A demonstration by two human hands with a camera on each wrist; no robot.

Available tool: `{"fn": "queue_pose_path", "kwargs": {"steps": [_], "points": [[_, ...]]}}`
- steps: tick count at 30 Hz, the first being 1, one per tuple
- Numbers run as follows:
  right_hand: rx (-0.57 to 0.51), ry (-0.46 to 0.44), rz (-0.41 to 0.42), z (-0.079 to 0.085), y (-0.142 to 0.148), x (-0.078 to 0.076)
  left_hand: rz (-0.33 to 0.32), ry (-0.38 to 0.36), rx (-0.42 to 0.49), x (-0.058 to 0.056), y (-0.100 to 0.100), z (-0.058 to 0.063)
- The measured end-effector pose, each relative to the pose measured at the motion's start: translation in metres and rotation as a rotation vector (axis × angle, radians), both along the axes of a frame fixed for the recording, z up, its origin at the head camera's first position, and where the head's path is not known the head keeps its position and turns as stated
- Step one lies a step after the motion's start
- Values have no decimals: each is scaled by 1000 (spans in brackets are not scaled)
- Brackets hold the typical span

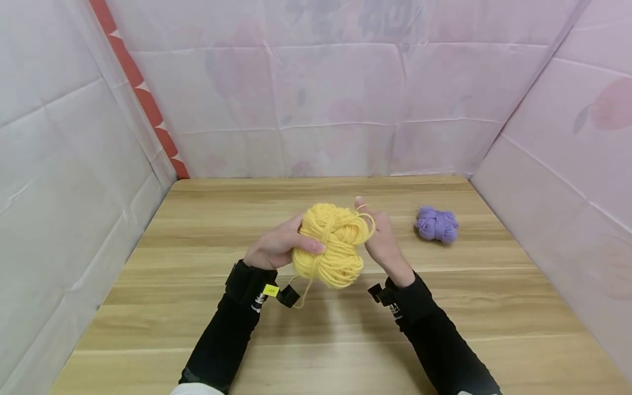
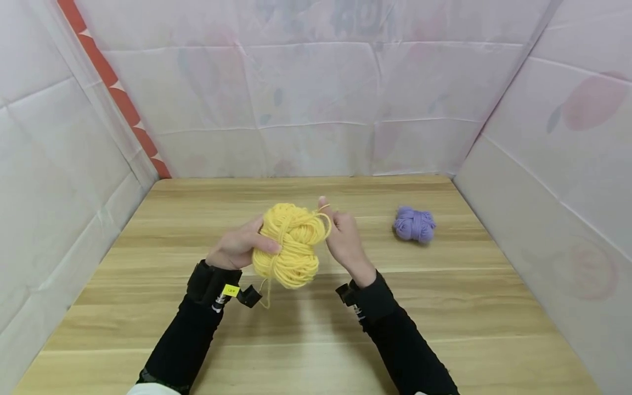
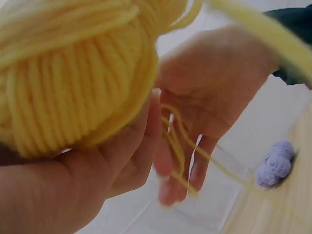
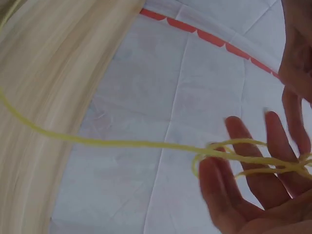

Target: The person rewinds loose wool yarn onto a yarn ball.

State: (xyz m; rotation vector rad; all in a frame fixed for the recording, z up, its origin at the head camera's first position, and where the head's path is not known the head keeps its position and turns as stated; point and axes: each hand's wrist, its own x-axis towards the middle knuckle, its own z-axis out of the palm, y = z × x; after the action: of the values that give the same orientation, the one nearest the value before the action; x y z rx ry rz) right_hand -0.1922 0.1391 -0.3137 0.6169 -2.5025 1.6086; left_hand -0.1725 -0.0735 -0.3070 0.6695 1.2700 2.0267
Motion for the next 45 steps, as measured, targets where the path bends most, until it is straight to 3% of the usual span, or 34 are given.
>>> {"fn": "queue_pose_path", "kwargs": {"steps": [4,11,19,26,31,35,38,42,45], "points": [[56,-145,56,5,0,-3,30,2,12,0,-2,0],[-130,-413,390,13,6,-6,106,-48,62,-5,-13,-6],[-217,-574,562,12,10,-5,23,-42,92,-6,-13,-10],[-325,-626,590,11,6,-9,-59,11,104,-7,-12,-9],[-608,-657,538,10,21,-19,-55,71,189,-7,-32,-5],[-803,-627,514,8,35,-27,-120,111,250,-6,-55,1],[-829,-584,511,8,44,-34,-148,119,298,-3,-72,6],[-832,-540,496,7,58,-43,-124,97,365,1,-90,13],[-821,-523,429,4,67,-48,-108,65,383,5,-103,15]]}}
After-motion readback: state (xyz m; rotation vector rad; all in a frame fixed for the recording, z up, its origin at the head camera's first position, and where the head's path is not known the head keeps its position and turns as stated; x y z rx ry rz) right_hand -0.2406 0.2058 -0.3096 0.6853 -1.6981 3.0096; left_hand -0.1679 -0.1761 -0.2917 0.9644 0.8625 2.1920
